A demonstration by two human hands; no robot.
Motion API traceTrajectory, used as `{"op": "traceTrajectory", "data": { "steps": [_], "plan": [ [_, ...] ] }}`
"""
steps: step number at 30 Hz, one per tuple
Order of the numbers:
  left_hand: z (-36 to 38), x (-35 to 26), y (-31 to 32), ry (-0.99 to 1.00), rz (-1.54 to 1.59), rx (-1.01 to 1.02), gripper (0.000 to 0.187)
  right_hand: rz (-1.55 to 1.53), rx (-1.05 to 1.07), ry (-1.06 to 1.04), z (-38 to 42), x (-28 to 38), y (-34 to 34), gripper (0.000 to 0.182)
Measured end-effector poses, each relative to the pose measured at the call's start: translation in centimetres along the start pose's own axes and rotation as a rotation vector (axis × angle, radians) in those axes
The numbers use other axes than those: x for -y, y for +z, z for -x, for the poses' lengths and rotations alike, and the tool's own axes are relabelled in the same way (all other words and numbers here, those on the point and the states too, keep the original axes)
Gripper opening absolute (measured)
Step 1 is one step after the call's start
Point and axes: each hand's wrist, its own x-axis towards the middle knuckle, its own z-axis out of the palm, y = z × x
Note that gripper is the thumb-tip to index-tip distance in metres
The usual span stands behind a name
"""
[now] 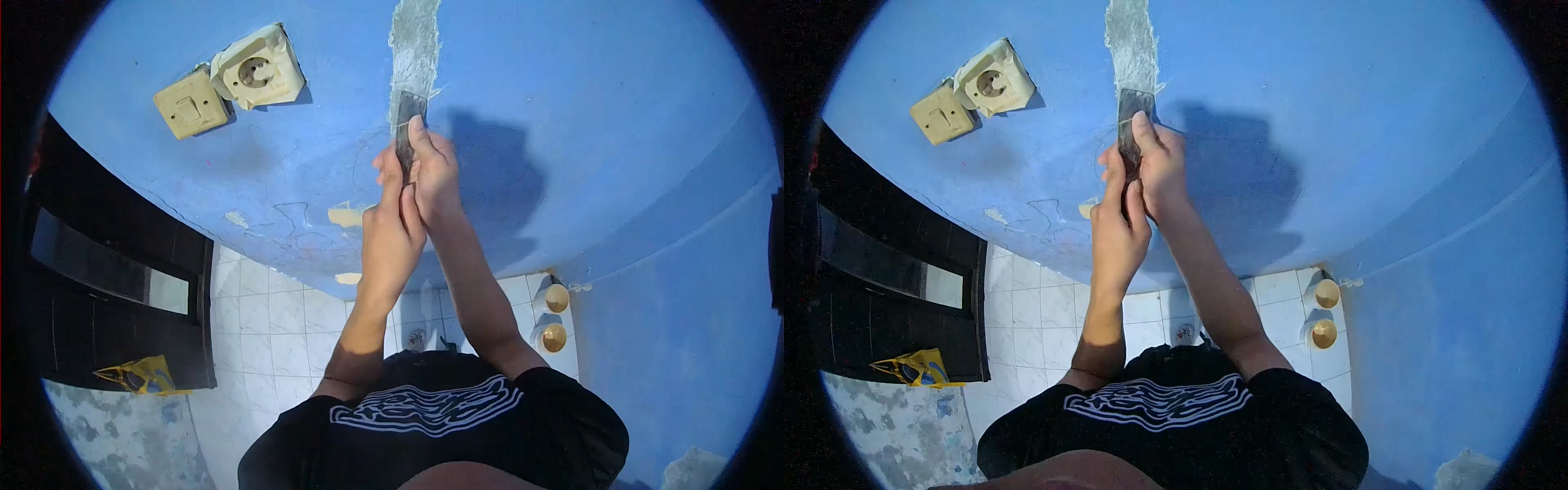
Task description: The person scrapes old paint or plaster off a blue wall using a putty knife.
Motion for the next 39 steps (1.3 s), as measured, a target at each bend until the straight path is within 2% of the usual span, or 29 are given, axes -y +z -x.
{"op": "traceTrajectory", "data": {
  "steps": [5, 8, 10, 13, 15, 17, 19, 21, 22, 24, 27, 36, 39],
  "plan": [
    [-1.6, -1.6, 0.1, 0.007, -0.009, 0.017, 0.051, 0.048, 0.007, -0.083, -1.2, 1.6, -0.5, 0.051],
    [-0.2, -0.5, 0.0, -0.138, -0.041, 0.108, 0.051, 0.085, -0.019, -0.085, -0.1, 0.3, -0.8, 0.052],
    [-0.1, 0.9, -0.2, 0.042, -0.004, -0.017, 0.051, -0.002, 0.022, 0.005, -0.1, -0.4, -0.3, 0.053],
    [-1.3, 0.1, 0.9, 0.005, -0.023, -0.01, 0.052, 0.095, -0.034, -0.122, -0.8, 0.7, -0.2, 0.054],
    [-1.7, -1.0, 2.0, 0.023, -0.02, -0.001, 0.052, 0.133, -0.076, -0.115, -1.0, 2.9, -0.8, 0.054],
    [-2.5, -1.6, 2.5, 0.112, 0.011, 0.043, 0.052, 0.136, -0.071, -0.174, -1.7, 4.6, -1.2, 0.06],
    [-1.5, -0.8, 2.2, 0.129, 0.029, 0.029, 0.051, 0.106, -0.023, -0.215, -0.8, 2.9, -1.4, 0.058],
    [-0.1, 2.0, 1.9, 0.177, -0.023, -0.1, 0.049, 0.015, -0.063, 0.03, -0.1, 0.5, -0.7, 0.051],
    [0.0, 2.2, 1.6, 0.19, -0.022, -0.095, 0.049, 0.033, -0.022, 0.001, -0.1, -0.4, -0.8, 0.049],
    [0.4, 2.1, 1.4, 0.039, -0.023, -0.078, 0.048, 0.036, 0.041, -0.017, -0.2, -0.6, -1.1, 0.049],
    [0.7, 1.2, 1.4, -0.034, -0.03, -0.038, 0.047, 0.008, 0.051, 0.009, -0.1, 0.2, -1.2, 0.049],
    [-0.1, 1.5, 0.3, 0.0, 0.08, 0.009, 0.05, -0.015, 0.014, 0.008, -0.3, 0.6, 0.2, 0.05],
    [-0.9, 0.7, 0.5, 0.003, 0.05, 0.045, 0.05, 0.046, -0.03, -0.094, -0.4, 1.2, -0.3, 0.05]
  ]
}}
